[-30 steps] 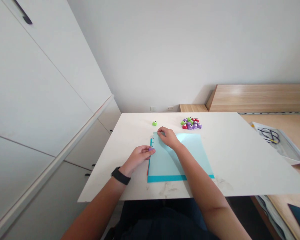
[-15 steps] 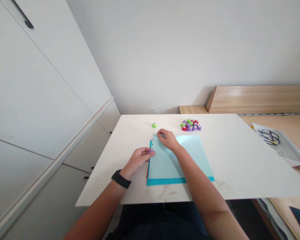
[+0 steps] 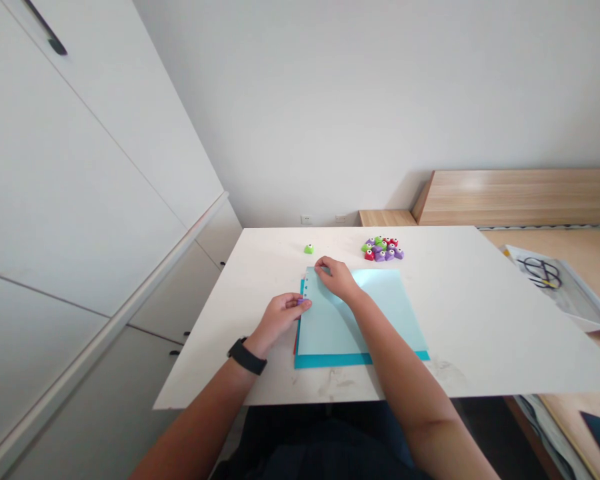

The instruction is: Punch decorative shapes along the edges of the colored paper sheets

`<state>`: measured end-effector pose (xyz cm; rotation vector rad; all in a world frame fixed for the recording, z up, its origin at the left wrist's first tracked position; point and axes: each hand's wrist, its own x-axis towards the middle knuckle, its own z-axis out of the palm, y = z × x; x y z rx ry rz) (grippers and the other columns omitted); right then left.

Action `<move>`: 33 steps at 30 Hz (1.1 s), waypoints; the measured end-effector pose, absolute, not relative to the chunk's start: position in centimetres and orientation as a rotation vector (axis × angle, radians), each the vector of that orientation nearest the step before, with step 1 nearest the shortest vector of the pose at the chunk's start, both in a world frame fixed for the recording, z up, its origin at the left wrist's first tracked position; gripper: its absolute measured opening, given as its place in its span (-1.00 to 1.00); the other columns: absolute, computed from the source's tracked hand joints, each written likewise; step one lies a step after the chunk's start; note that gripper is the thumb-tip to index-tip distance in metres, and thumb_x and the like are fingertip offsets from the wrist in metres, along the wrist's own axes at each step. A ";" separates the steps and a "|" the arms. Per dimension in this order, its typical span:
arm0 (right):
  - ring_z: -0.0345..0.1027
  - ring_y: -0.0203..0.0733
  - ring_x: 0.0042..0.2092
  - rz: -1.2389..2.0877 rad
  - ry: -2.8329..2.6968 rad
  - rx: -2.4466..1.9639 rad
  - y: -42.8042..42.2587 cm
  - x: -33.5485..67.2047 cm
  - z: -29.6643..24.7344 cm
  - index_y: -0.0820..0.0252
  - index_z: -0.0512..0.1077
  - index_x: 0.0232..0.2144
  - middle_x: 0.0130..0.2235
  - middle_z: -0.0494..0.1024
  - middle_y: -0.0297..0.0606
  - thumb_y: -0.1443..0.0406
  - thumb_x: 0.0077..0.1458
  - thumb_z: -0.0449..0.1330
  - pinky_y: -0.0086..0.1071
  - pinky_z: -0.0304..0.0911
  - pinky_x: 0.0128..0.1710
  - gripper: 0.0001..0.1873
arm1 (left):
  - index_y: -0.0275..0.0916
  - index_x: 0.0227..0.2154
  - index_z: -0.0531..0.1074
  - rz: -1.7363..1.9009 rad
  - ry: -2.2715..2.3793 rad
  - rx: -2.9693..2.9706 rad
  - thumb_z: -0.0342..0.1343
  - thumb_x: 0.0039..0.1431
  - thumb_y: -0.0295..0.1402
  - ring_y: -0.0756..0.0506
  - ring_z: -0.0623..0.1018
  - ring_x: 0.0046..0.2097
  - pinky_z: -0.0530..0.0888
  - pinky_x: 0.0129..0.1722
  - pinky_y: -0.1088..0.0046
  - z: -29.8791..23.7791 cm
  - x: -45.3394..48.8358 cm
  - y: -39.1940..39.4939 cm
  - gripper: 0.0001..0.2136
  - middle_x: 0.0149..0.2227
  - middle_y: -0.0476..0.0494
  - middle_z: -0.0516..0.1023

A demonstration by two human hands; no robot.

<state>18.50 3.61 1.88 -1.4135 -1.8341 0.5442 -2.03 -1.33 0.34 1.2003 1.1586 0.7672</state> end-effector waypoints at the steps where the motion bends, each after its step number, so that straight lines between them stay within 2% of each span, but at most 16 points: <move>1: 0.44 -0.20 -0.23 0.543 -1.835 -1.418 3.6 18.5 1.8 0.10 0.48 -0.24 -0.23 0.61 -0.31 0.29 0.25 0.12 -0.42 0.24 -0.21 -0.87 | -0.29 -0.24 0.54 0.776 1.157 1.210 0.44 -0.10 -0.10 -0.14 0.62 -0.24 0.54 -0.23 0.37 0.3 -2.0 -1.3 -0.57 -0.28 -0.20 0.65; 9: 0.46 -0.19 -0.20 0.504 -1.855 -1.437 3.5 18.7 1.4 0.09 0.47 -0.23 -0.22 0.61 -0.31 0.29 0.26 0.11 -0.41 0.24 -0.15 -0.87 | -0.28 -0.18 0.55 0.739 1.158 1.145 0.46 -0.13 -0.10 -0.19 0.62 -0.14 0.57 -0.19 0.33 1.5 -2.3 -1.6 -0.52 -0.17 -0.26 0.66; 18: 0.46 -0.18 -0.18 0.489 -1.896 -1.451 3.4 19.1 1.3 0.09 0.48 -0.22 -0.21 0.62 -0.30 0.29 0.27 0.11 -0.40 0.24 -0.13 -0.87 | -0.24 -0.10 0.54 0.690 1.133 1.176 0.40 -0.06 0.00 -0.21 0.60 -0.02 0.54 -0.17 0.35 3.5 -5.6 0.2 -0.47 -0.05 -0.28 0.61; 26: 0.43 -0.16 -0.22 0.420 -1.953 -1.496 3.3 19.7 1.1 0.10 0.48 -0.23 -0.26 0.60 -0.27 0.28 0.27 0.12 -0.37 0.17 -0.15 -0.87 | -0.30 -0.20 0.54 0.846 1.285 1.265 0.23 -0.04 0.22 -0.18 0.58 -0.09 0.46 -0.29 0.44 5.3 -7.0 7.8 -0.37 -0.03 -0.33 0.58; 30: 0.39 -0.14 -0.20 0.353 -1.944 -1.514 3.1 20.1 1.4 0.11 0.47 -0.23 -0.25 0.58 -0.25 0.29 0.27 0.11 -0.36 0.14 -0.16 -0.88 | -0.31 -0.21 0.55 0.881 1.295 1.401 0.20 0.01 0.22 -0.18 0.53 -0.04 0.44 -0.25 0.44 4.5 -4.1 10.7 -0.39 -0.05 -0.32 0.59; 33: 0.39 -0.15 -0.20 0.368 -1.963 -1.513 3.0 20.3 1.6 0.09 0.45 -0.20 -0.25 0.58 -0.27 0.26 0.26 0.12 -0.36 0.14 -0.18 -0.88 | -0.29 -0.22 0.55 0.880 1.312 1.486 0.14 0.07 0.21 -0.14 0.53 -0.18 0.38 -0.33 0.46 3.4 -2.1 11.7 -0.42 -0.13 -0.27 0.61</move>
